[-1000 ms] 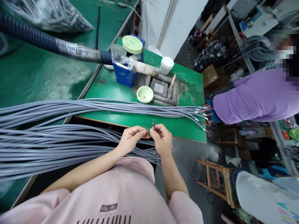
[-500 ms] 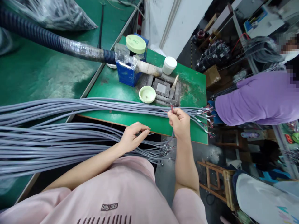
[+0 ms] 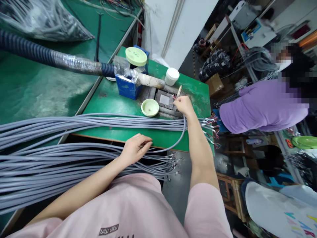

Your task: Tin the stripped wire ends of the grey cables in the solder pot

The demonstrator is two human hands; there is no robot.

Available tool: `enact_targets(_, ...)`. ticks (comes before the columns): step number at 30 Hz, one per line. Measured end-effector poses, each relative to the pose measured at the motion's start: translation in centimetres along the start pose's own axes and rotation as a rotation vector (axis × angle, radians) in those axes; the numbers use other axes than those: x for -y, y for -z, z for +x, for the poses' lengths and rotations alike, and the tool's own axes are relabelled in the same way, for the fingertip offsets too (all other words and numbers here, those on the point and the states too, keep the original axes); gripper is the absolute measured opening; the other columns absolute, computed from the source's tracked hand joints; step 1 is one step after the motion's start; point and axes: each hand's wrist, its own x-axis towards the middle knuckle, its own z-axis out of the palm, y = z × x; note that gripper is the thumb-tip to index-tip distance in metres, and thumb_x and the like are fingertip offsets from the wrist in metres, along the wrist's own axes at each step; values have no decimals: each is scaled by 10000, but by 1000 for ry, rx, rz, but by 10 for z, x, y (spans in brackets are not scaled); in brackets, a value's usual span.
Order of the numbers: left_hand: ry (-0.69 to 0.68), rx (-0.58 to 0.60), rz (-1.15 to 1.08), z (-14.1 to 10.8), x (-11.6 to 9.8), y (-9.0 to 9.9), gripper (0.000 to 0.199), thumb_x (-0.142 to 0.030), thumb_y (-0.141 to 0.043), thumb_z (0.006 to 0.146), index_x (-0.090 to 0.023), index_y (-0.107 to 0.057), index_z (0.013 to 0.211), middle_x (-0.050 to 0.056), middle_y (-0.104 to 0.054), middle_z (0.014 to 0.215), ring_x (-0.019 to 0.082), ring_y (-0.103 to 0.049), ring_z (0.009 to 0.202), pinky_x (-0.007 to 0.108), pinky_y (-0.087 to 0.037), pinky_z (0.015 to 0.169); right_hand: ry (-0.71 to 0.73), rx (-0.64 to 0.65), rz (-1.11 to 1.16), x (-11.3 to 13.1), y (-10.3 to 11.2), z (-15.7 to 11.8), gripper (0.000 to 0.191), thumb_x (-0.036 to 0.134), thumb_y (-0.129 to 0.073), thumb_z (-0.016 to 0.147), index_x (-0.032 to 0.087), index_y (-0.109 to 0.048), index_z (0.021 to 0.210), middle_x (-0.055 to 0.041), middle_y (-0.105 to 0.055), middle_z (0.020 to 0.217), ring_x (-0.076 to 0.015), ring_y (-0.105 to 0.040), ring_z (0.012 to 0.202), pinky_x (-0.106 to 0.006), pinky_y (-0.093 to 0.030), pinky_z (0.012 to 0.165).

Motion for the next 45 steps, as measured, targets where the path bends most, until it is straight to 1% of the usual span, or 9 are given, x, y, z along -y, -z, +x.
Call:
enact_targets(6, -23, 7, -35, -1, 2, -1, 155, -271, -555, 862, -209, -687, 915, 52, -701, 808, 184, -575, 751, 292, -417, 695, 8, 51, -173, 4, -12, 22, 170, 205, -577, 656, 120, -596, 510, 29, -371, 470, -106, -417, 536, -242, -304, 535)
enact_targets(18, -77, 13, 60, -2, 4, -1, 158, -266, -520, 894, -177, -650, 902, 34, -700, 822, 164, -582, 754, 285, -453, 692, -67, 224, -391, 17, -15, 42, 161, 231, -586, 690, 106, -686, 671, -49, -567, 570, -165, -563, 635, -252, -406, 618)
enact_targets(25, -82, 12, 73, 1, 3, -1, 147, -267, -524, 891, -181, -643, 898, 25, -698, 809, 161, -583, 748, 284, -459, 693, -74, 220, -374, 14, -18, 46, 135, 233, -614, 668, 118, -684, 680, -69, -625, 634, -183, -593, 677, -271, -442, 654)
enact_targets(30, -84, 14, 79, 0, 3, 1, 148, -266, -521, 893, -182, -644, 896, 29, -699, 810, 162, -586, 750, 283, -459, 693, -61, 161, -244, 16, -9, 38, 92, 180, -641, 644, 118, -626, 577, -11, -543, 522, -151, -560, 592, -252, -416, 596)
enact_targets(34, -87, 12, 86, -1, 4, 1, 144, -256, -525, 889, -180, -647, 899, 28, -702, 818, 164, -587, 755, 283, -459, 694, -35, 109, 81, 17, 19, 0, 191, 205, -615, 703, 138, -549, 537, 28, -496, 453, -96, -485, 420, -217, -368, 468)
enact_targets(38, -98, -10, 83, -1, 3, -1, 139, -251, -531, 886, -183, -651, 897, 28, -704, 819, 159, -592, 756, 277, -460, 693, 33, 90, 295, 1, 55, -79, 290, 369, -601, 794, 141, -621, 615, -12, -604, 531, -113, -559, 471, -224, -442, 504)
enact_targets(42, -72, -19, 68, -1, 0, 0, 122, -240, -549, 873, -184, -657, 886, 21, -700, 789, 156, -590, 747, 271, -461, 680, -71, 27, 296, -48, 73, -178, 401, 478, -569, 815, 158, -652, 588, -82, -691, 689, -193, -667, 737, -265, -510, 648)
enact_targets(44, -49, -30, 48, -1, -2, 0, 110, -233, -561, 865, -186, -661, 869, 14, -693, 751, 149, -585, 722, 263, -461, 661, -240, 37, 274, -81, 70, -224, 433, 519, -540, 808, 168, -648, 579, -91, -697, 679, -207, -672, 717, -286, -514, 653)
enact_targets(45, -46, -35, 41, 0, -2, 0, 107, -230, -564, 862, -187, -662, 863, 11, -690, 738, 146, -583, 710, 261, -461, 655, -356, 64, 244, -97, 66, -245, 439, 538, -512, 804, 172, -656, 609, -92, -702, 684, -202, -659, 626, -299, -508, 598)
